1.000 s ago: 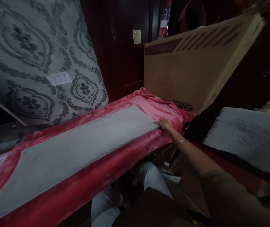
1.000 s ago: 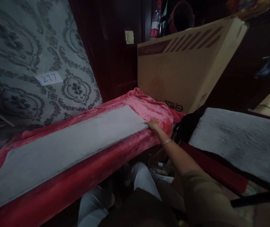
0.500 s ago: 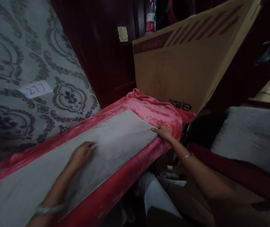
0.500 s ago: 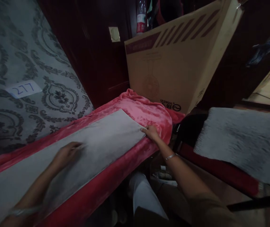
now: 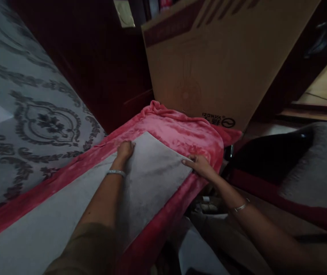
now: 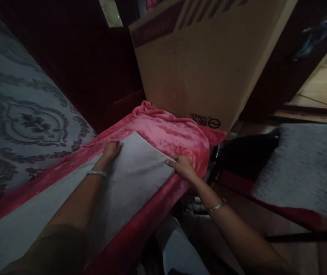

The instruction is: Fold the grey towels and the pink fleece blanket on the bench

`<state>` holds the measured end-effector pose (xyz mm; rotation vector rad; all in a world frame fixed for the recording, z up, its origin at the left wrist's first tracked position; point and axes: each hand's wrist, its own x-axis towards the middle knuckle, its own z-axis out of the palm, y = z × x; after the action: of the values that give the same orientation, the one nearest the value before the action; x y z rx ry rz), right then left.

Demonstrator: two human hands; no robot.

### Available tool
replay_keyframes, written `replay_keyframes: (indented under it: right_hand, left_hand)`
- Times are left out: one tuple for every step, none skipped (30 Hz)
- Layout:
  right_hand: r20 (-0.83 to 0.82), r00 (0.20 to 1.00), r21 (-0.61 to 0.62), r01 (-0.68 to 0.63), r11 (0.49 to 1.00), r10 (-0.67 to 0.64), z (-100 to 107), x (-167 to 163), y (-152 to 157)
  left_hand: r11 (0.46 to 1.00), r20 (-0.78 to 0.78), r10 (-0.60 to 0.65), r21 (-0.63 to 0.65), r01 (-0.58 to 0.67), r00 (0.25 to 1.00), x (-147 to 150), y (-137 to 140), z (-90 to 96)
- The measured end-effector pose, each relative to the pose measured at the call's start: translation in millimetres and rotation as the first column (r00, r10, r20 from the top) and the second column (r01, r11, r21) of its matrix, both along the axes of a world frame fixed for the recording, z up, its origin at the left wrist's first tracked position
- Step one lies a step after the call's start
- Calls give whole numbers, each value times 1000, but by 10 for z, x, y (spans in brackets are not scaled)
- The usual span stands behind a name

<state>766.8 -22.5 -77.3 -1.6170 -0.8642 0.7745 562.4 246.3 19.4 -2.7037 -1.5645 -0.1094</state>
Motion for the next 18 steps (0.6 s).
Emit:
replay_keyframes:
  right_hand:
    - [-13, 1000, 0, -3, 1000, 3, -4, 5, -1]
    - [-22, 1000, 4, -3, 1000, 3, -10, 10, -2]
    - [-23, 1000, 11, -1, 1000, 1, -18, 15, -2]
    - [-17, 1000, 18, 1, 1000, -1, -28, 20, -3]
    - [-6, 1000, 25, 5, 1000, -5, -40, 24, -5]
    - [10, 1000, 30, 12, 999, -12, -52, 27, -8]
    - [26, 999, 34, 18, 999, -19, -63, 28, -12]
    - [39, 999, 38, 22, 999, -24, -73, 28, -15]
    - [47, 998, 42, 28, 999, -30, -81, 26, -19]
    - [50, 998, 47, 36, 998, -38, -86, 23, -22]
    - [51, 998, 53, 44, 998, -47, -88, 18, -23]
    - [50, 997, 57, 52, 997, -54, -89, 13, -24]
    - [49, 997, 57, 59, 997, -62, -87, 8, -24]
    - [47, 997, 56, 66, 996, -69, -83, 3, -23]
    - [44, 996, 52, 69, 996, -71, -77, -1, -23]
    - [40, 997, 49, 69, 996, -71, -70, -5, -23]
    - [36, 997, 46, 68, 997, -70, -61, -7, -24]
    - [30, 997, 42, 67, 997, -68, -51, -9, -26]
  left_hand:
    - [1000, -3, -7, 2, 7, 1000, 39, 56, -19]
    - [1000, -4, -13, 5, 13, 1000, 74, 103, -34]
    - [1000, -2, -17, 10, 17, 1000, 103, 141, -45]
    - [1000, 5, -18, 17, 17, 1000, 127, 170, -52]
    - [1000, 15, -15, 27, 15, 1000, 144, 192, -57]
    - [999, 28, -11, 41, 9, 1000, 156, 206, -61]
    - [998, 44, -3, 58, 1, 999, 164, 217, -67]
    - [997, 61, 5, 77, -10, 998, 170, 225, -76]
    - [995, 76, 14, 94, -21, 997, 174, 231, -89]
    - [994, 88, 23, 106, -32, 996, 178, 238, -106]
    - [993, 94, 31, 111, -41, 995, 182, 245, -125]
    - [993, 94, 37, 106, -47, 995, 187, 254, -146]
    - [994, 89, 38, 95, -47, 995, 193, 263, -164]
    - [996, 82, 37, 80, -43, 996, 197, 272, -179]
    - [997, 75, 33, 65, -38, 997, 199, 282, -187]
    - [998, 70, 26, 52, -30, 997, 197, 290, -188]
    - [999, 68, 18, 42, -21, 998, 190, 297, -183]
    - [999, 66, 10, 34, -12, 998, 179, 300, -173]
